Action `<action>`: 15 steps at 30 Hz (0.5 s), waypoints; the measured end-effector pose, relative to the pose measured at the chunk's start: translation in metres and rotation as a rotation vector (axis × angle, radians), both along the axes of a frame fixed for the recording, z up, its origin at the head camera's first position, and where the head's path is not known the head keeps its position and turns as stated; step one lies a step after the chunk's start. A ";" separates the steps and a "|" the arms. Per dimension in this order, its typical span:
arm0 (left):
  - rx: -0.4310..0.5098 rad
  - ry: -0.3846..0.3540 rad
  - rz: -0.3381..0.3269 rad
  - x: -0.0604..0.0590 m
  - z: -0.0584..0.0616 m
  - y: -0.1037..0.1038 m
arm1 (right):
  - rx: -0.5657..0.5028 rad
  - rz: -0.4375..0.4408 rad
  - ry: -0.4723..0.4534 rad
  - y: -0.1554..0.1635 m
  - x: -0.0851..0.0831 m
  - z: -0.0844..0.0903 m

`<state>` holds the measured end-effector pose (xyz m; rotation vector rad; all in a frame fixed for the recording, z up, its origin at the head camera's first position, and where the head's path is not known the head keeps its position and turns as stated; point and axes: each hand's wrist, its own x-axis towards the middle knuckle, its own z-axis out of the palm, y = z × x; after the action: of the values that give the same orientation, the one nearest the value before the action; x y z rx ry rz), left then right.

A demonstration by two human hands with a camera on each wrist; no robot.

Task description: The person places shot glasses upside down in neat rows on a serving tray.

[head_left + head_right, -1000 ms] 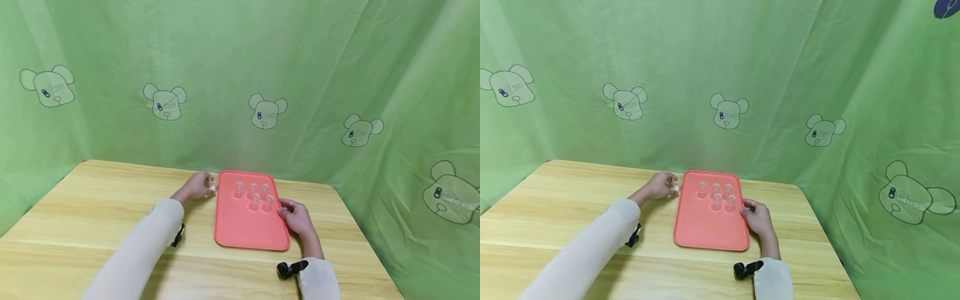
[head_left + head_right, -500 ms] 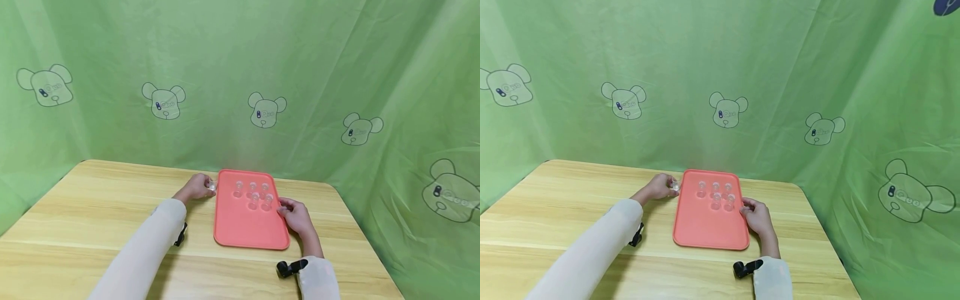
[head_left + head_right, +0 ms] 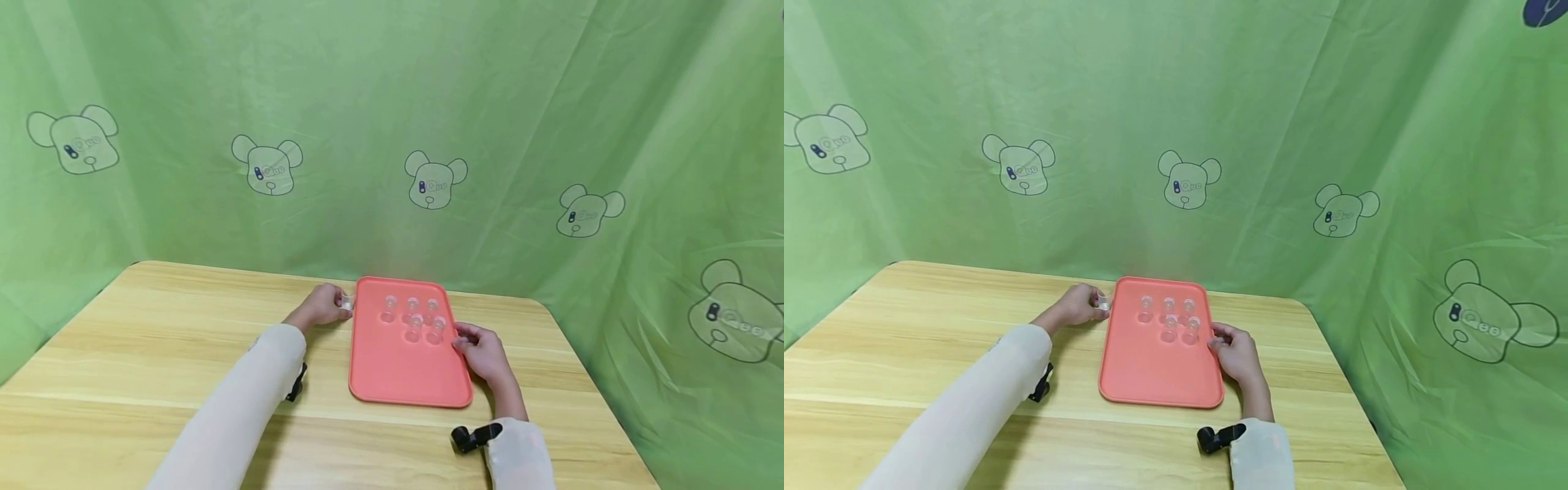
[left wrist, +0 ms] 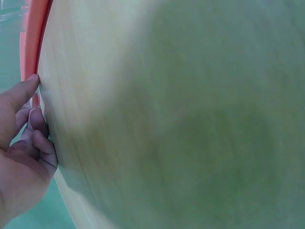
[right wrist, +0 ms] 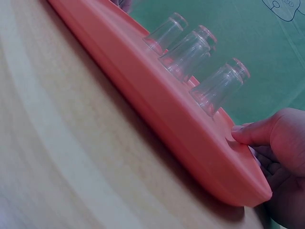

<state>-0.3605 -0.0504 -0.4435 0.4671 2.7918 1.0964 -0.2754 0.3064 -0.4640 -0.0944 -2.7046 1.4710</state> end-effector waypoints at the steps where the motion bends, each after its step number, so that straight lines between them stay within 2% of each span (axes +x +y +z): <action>1: 0.002 -0.003 0.001 0.000 0.000 0.000 | 0.000 -0.001 0.000 0.000 0.000 0.000; 6: 0.004 0.000 0.006 0.000 0.001 0.001 | 0.005 -0.002 0.000 0.000 0.000 -0.001; 15: 0.003 0.078 -0.037 0.004 0.005 -0.004 | 0.008 -0.002 0.003 0.001 -0.001 -0.002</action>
<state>-0.3565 -0.0541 -0.4384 0.5720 2.8356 1.0987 -0.2769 0.3071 -0.4657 -0.0947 -2.7068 1.4586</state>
